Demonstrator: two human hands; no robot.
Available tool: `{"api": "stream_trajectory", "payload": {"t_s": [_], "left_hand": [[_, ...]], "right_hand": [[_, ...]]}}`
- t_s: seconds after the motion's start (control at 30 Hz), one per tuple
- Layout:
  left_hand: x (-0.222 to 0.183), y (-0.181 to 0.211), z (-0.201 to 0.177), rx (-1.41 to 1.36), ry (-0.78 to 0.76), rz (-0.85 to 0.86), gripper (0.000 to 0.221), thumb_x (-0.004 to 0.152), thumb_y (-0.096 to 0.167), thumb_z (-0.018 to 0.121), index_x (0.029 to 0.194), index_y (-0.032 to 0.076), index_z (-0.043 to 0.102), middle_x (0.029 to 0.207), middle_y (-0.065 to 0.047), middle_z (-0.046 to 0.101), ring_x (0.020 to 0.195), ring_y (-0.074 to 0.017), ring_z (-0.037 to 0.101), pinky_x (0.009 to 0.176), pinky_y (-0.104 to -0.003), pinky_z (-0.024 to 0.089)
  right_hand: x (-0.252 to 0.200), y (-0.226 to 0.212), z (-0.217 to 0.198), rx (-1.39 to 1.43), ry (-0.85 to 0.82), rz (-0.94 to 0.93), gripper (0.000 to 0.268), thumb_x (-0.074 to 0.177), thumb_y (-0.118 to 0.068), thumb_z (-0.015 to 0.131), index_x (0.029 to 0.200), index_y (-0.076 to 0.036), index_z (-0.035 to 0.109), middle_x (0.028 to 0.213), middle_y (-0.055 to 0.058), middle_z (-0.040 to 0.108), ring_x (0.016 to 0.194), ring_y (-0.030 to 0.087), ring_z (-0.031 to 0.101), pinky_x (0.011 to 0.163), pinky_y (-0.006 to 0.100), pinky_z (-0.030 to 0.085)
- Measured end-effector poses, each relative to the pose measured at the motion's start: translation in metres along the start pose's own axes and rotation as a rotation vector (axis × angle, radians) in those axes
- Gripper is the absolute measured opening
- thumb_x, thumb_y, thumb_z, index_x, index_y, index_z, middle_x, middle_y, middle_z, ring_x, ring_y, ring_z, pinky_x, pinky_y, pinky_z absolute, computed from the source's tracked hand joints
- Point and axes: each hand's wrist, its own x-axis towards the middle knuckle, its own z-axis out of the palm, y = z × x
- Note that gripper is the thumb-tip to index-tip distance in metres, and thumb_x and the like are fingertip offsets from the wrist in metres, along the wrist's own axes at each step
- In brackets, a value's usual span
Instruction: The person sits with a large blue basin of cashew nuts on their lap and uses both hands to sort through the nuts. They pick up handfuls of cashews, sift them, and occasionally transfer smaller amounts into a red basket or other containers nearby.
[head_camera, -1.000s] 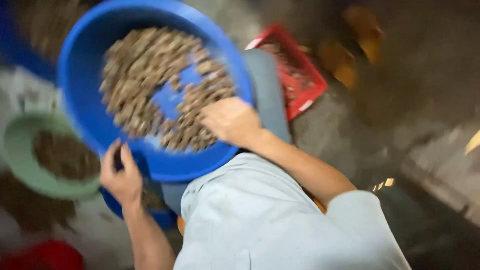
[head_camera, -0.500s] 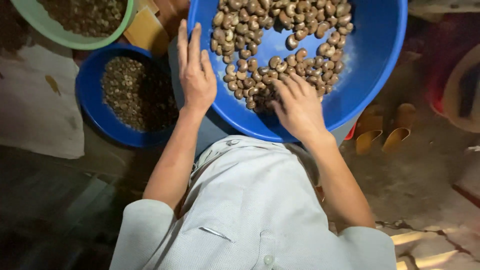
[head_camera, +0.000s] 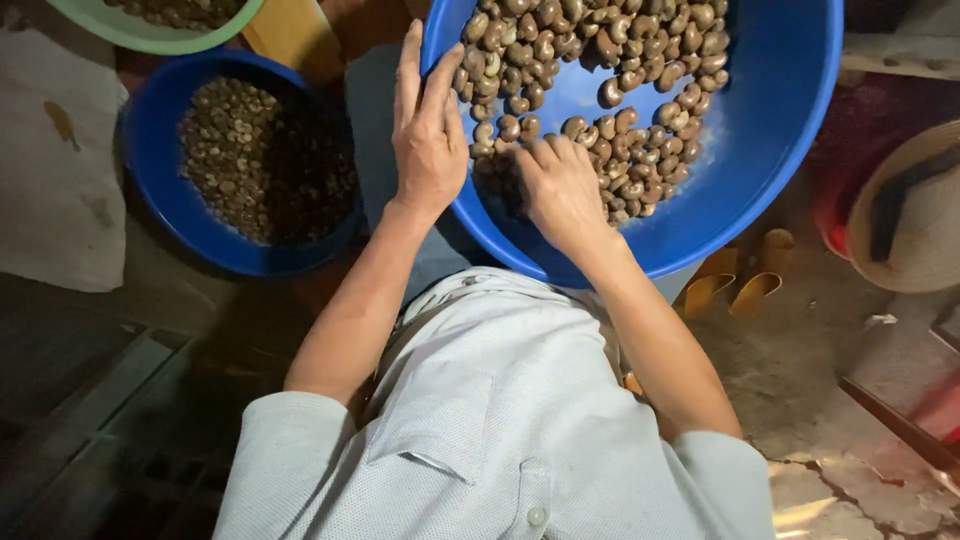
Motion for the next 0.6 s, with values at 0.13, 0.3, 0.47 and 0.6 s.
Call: {"api": "stream_trajectory", "payload": {"t_s": [0.13,0.3,0.47,0.6], "left_hand": [[-0.001,-0.003,0.001,0.012,0.005,0.022,0.042,0.111,-0.006,0.059,0.149,0.014,0.059,0.169,-0.007,0.023,0.158,-0.0337,0.038,0.133,-0.047,0.044],[-0.002,-0.005,0.002,-0.005,0.01,0.006,0.046,0.106,-0.009,0.061,0.145,0.014,0.062,0.169,-0.006,0.023,0.157,-0.0335,0.04,0.13,-0.047,0.044],[-0.002,-0.005,0.003,0.012,0.008,0.018,0.047,0.105,-0.01,0.061,0.144,0.016,0.065,0.17,-0.005,0.02,0.159,-0.0316,0.036,0.132,-0.046,0.042],[-0.001,-0.003,0.001,-0.01,-0.001,0.008,0.05,0.101,-0.013,0.061,0.143,0.015,0.066,0.169,-0.006,0.022,0.157,-0.0328,0.038,0.13,-0.046,0.043]], "right_hand": [[0.035,0.003,0.034,-0.018,0.051,-0.006,0.03,0.088,-0.011,0.062,0.118,-0.007,0.066,0.113,0.01,0.06,0.097,0.029,0.057,0.085,0.038,0.051],[0.042,0.01,0.081,-0.148,-0.018,0.023,0.02,0.092,-0.018,0.061,0.111,-0.013,0.063,0.11,0.011,0.054,0.096,0.029,0.053,0.077,0.039,0.048],[0.039,0.008,0.071,-0.123,0.02,0.057,0.013,0.094,-0.019,0.06,0.106,-0.014,0.062,0.107,0.011,0.053,0.094,0.03,0.054,0.078,0.041,0.047],[0.03,0.006,0.036,0.38,0.117,0.283,0.02,0.093,-0.008,0.067,0.111,-0.005,0.058,0.104,0.013,0.063,0.085,0.028,0.064,0.072,0.039,0.055]]}}
